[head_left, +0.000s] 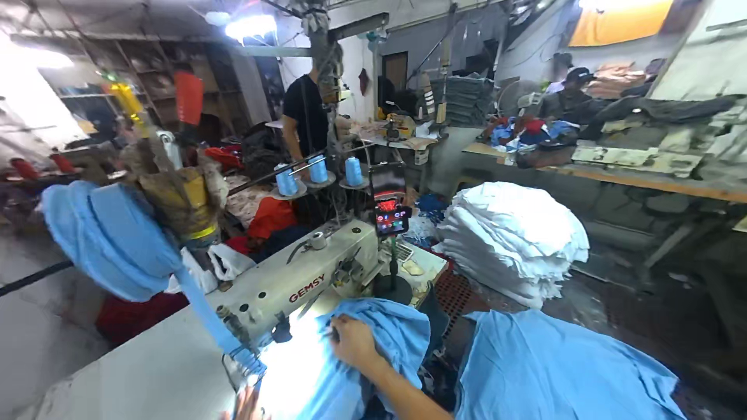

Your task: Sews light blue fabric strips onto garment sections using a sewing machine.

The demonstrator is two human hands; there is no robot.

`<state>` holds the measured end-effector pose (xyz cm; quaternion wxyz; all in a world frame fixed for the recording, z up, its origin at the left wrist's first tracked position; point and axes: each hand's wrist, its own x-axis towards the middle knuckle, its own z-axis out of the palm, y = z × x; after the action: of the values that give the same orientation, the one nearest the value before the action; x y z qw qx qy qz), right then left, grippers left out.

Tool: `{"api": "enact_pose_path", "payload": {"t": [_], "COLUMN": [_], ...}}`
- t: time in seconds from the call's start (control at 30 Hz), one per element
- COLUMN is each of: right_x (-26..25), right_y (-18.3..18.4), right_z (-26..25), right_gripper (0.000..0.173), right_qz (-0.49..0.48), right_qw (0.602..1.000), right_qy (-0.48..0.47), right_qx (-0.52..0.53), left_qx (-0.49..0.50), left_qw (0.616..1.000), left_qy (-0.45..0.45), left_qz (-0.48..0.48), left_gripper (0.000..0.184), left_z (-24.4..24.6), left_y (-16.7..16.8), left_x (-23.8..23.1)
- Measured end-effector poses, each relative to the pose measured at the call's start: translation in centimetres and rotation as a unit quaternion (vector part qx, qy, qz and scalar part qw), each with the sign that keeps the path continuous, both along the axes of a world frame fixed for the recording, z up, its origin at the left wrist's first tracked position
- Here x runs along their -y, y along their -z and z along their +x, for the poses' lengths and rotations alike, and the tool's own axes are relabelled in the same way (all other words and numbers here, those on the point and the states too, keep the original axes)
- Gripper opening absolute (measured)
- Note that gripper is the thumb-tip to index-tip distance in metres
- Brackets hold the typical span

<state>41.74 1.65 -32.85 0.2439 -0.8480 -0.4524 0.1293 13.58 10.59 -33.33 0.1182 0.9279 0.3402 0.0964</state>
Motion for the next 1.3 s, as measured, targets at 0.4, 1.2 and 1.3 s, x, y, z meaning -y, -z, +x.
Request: {"api": "enact_pose_path", "payload": {"t": [0.4,1.2,1.3], "right_x": [0.4,-3.4,-3.3], "right_y": [-0.1,-1.4,-2.1], "right_z": [-0.7,-12.3,-12.3], "right_gripper": [0.044,0.048,0.040], "right_qz": [-0.095,-0.069,-0.075], "right_qw": [0.988,0.971,0.968], "right_qy": [0.016,-0.222,-0.237], "right_qx": [0.120,0.049,0.035], "left_qx": [-0.035,0.026,0.041], "left_qw": [0.999,0.997,0.999], "left_qy": [-0.014,-0.029,-0.028], "left_qz": [-0.024,0.065,0.010], "left_gripper": [0.058,0.050,0.046], "left_z": [0.3,2.5,2.4], "left_y": [1.1,1.5,0.4], "left_x": [-1.2,-4.6,-6.2]}}
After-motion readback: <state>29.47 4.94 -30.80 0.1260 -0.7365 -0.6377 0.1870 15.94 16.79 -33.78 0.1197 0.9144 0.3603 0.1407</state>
